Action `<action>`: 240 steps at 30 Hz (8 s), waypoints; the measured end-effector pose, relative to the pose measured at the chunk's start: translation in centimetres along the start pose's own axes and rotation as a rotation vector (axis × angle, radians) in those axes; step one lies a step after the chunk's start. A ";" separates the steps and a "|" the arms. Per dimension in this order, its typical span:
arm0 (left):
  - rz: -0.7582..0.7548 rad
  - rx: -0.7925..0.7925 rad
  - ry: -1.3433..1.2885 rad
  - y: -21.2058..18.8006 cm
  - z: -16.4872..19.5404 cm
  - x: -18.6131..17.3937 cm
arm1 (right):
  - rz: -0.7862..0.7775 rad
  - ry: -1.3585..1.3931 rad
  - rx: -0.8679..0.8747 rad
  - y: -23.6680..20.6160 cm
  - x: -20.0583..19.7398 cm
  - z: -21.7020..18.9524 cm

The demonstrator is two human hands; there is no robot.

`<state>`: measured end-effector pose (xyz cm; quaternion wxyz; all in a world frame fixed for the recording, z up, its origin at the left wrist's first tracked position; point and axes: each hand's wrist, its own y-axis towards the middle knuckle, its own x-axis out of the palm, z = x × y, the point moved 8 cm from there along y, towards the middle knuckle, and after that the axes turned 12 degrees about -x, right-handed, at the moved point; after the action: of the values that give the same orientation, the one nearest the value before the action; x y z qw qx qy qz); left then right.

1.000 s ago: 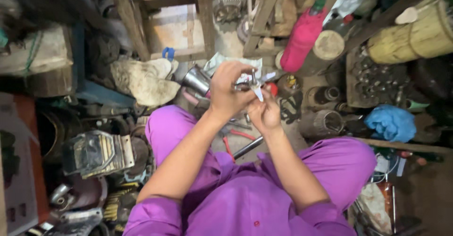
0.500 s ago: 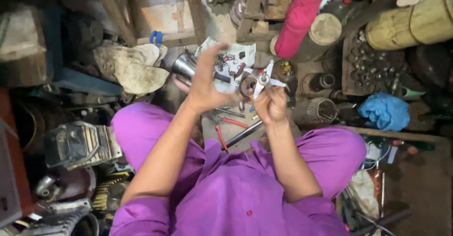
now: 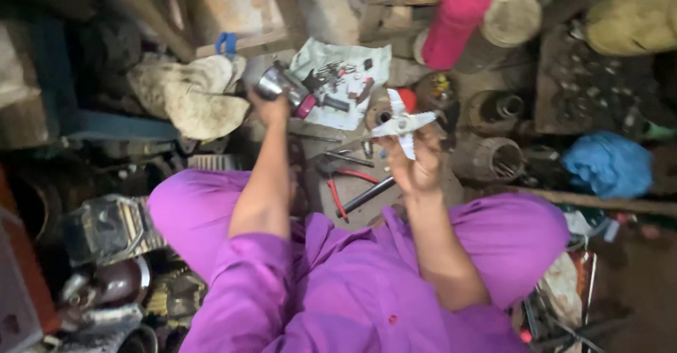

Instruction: The person assembles a small appliance by hand, using pliers to bend and secure a metal blade onto a shaft. They insert the assembly into a pink and silver container, add a small metal ring, and tighten the components together.

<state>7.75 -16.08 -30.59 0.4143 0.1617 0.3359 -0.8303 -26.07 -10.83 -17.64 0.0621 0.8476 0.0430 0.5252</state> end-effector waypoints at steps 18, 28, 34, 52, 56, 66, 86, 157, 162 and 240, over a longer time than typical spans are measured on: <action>0.135 0.209 0.321 0.4 2.3 1.7 | 0.012 -0.002 -0.027 1.7 -1.0 -0.2; -0.170 0.811 -0.157 -14.8 8.1 -5.6 | -0.072 -0.282 -0.072 2.4 3.8 -2.9; -0.204 1.349 -0.108 -23.2 14.2 -13.2 | -0.078 -0.767 -0.203 3.3 9.4 -4.5; -0.097 1.578 -0.041 -28.4 16.4 -20.1 | -0.280 -1.313 -0.445 3.7 24.5 0.3; -0.079 1.603 -0.048 -28.7 16.3 -20.2 | -0.354 -1.355 -0.477 3.8 24.8 0.4; -0.118 1.699 0.006 -29.7 16.2 -20.2 | -0.472 -1.588 -0.675 2.4 26.8 -1.2; -0.301 1.449 -0.111 -28.0 15.8 -19.3 | -0.766 -1.875 -0.569 5.2 23.9 2.4; -0.446 1.442 -0.299 -29.0 13.2 -17.5 | -1.096 -2.400 -0.314 3.0 22.0 2.6; -0.439 1.421 -0.320 -28.6 12.9 -17.9 | -0.893 -2.101 -0.511 1.3 27.3 -4.0; 0.262 0.440 -0.205 -6.5 -0.8 -4.5 | -0.003 -0.203 0.050 -5.5 0.6 -5.3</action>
<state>5.23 -10.12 -25.95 0.5050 0.2048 0.0801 -0.8346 -30.59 -5.01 -15.57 0.0455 0.8976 0.0508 0.4355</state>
